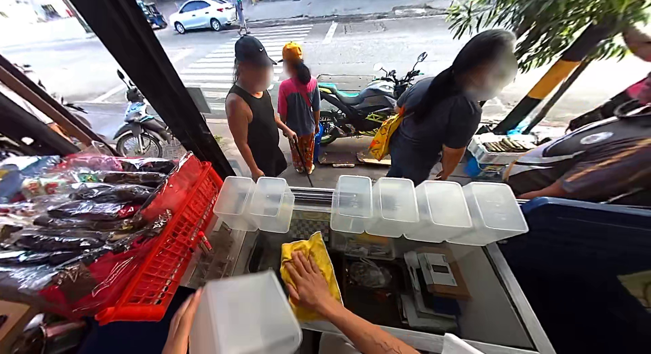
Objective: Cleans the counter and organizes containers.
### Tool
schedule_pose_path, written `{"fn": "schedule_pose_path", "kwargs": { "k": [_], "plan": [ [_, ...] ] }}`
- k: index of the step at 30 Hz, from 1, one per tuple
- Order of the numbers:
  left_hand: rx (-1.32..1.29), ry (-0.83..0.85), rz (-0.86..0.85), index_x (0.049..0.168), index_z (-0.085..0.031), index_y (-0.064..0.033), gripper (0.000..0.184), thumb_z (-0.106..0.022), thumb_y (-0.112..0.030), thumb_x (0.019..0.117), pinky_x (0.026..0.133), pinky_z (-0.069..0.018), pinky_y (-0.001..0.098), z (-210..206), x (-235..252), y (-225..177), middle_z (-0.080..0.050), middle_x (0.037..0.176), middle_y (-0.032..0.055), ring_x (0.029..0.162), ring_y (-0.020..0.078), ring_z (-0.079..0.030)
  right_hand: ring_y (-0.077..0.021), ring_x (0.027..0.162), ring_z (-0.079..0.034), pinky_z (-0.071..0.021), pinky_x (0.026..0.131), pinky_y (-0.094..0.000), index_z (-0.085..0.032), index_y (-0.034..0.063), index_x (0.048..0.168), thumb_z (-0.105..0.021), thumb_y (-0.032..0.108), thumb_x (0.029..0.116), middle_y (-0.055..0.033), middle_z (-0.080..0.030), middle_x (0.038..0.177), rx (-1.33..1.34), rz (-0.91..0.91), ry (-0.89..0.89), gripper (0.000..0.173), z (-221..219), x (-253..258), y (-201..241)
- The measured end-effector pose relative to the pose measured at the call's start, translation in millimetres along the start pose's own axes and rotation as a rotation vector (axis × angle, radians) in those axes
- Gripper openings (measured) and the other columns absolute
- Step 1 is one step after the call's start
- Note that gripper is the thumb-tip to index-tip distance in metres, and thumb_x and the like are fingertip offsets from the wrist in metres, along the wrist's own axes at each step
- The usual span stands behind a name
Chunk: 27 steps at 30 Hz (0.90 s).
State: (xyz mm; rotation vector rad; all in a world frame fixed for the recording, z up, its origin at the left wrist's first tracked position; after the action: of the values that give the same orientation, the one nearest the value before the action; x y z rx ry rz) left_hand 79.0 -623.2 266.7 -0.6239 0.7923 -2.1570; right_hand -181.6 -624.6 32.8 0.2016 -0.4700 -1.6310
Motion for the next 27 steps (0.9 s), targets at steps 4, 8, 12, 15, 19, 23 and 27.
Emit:
{"fn": "schedule_pose_path", "kwargs": {
  "k": [4, 8, 12, 15, 19, 23, 27],
  "plan": [
    [0.536, 0.052, -0.228, 0.16, -0.032, -0.0064, 0.142, -0.081, -0.078, 0.0472, 0.113, -0.0352, 0.0673, -34.6, 134.6, -74.8, -0.033, 0.16, 0.0283, 0.148, 0.0505, -0.03, -0.0258, 0.155, -0.028, -0.0194, 0.125, -0.0588, -0.053, 0.0281, 0.151, -0.042, 0.05, 0.1028, -0.0038, -0.038, 0.165, 0.045, 0.083, 0.049, 0.054, 14.1, -58.3, -14.9],
    [0.829, 0.241, -0.308, 0.163, -0.026, -0.0147, 0.143, -0.101, -0.045, 0.045, 0.122, -0.0212, 0.0628, -113.6, 255.0, -123.0, -0.023, 0.163, 0.0303, 0.152, 0.0492, -0.018, -0.0221, 0.156, -0.025, -0.0179, 0.126, -0.0566, -0.051, 0.034, 0.151, -0.041, 0.053, 0.1026, 0.001, -0.034, 0.167, 0.015, -0.001, 0.038, 0.053, 40.0, -105.2, -72.6],
    [0.998, 0.366, -0.453, 0.164, -0.023, -0.0217, 0.15, -0.104, -0.037, 0.0381, 0.125, -0.0117, 0.0646, -197.5, 328.7, -126.4, -0.028, 0.159, 0.035, 0.15, 0.0519, -0.024, -0.0214, 0.156, -0.026, -0.0193, 0.126, -0.0556, -0.051, 0.0357, 0.15, -0.038, 0.056, 0.1026, 0.0026, -0.035, 0.166, -0.049, -0.126, -0.04, 0.053, 76.0, -160.1, -135.6],
    [1.075, 0.481, -0.349, 0.164, -0.023, -0.0276, 0.147, -0.104, -0.035, 0.0417, 0.115, -0.0099, 0.0801, -226.8, 345.6, -123.7, -0.028, 0.16, 0.0327, 0.15, 0.0521, -0.023, -0.0239, 0.154, -0.03, -0.0221, 0.125, -0.0576, -0.054, 0.0345, 0.149, -0.04, 0.056, 0.1016, 0.0004, -0.039, 0.164, -0.083, -0.242, -0.124, 0.054, 102.9, -200.1, -178.9],
    [1.168, 0.586, -0.266, 0.164, -0.022, -0.0304, 0.143, -0.102, -0.038, 0.0462, 0.115, -0.017, 0.0764, -222.8, 344.2, -116.8, -0.022, 0.163, 0.0306, 0.153, 0.0503, -0.016, -0.0266, 0.154, -0.032, -0.0213, 0.124, -0.0592, -0.054, 0.0318, 0.149, -0.039, 0.057, 0.101, -0.0018, -0.04, 0.164, -0.115, -0.31, -0.172, 0.057, 119.0, -233.2, -202.8],
    [1.082, 0.535, -0.248, 0.164, -0.022, -0.0309, 0.144, -0.103, -0.038, 0.0445, 0.118, -0.0211, 0.07, -192.4, 337.3, -133.1, -0.02, 0.161, 0.035, 0.15, 0.0551, -0.018, -0.026, 0.155, -0.028, -0.0176, 0.125, -0.0588, -0.053, 0.0315, 0.151, -0.036, 0.058, 0.1019, -0.0011, -0.036, 0.166, -0.115, -0.308, -0.123, 0.058, 118.3, -237.4, -205.6],
    [0.965, 0.358, -0.339, 0.161, -0.029, -0.0321, 0.142, -0.104, -0.036, 0.0406, 0.119, -0.0245, 0.0661, -162.4, 314.3, -193.4, -0.022, 0.161, 0.0327, 0.15, 0.0538, -0.018, -0.0262, 0.154, -0.031, -0.0197, 0.125, -0.0592, -0.055, 0.0311, 0.149, -0.037, 0.057, 0.1015, -0.0019, -0.038, 0.165, -0.131, -0.302, -0.139, 0.057, 119.5, -233.6, -204.8]
  ]
}}
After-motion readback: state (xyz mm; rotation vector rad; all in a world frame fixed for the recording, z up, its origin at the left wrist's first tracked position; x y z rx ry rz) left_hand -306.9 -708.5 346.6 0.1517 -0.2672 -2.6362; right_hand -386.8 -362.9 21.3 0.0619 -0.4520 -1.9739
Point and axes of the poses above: each hand's wrist, its own x-axis towards the middle knuckle, its own z-axis out of the back of the hand, y = z × x, the point moved 9 cm from there along x, towards the middle knuckle
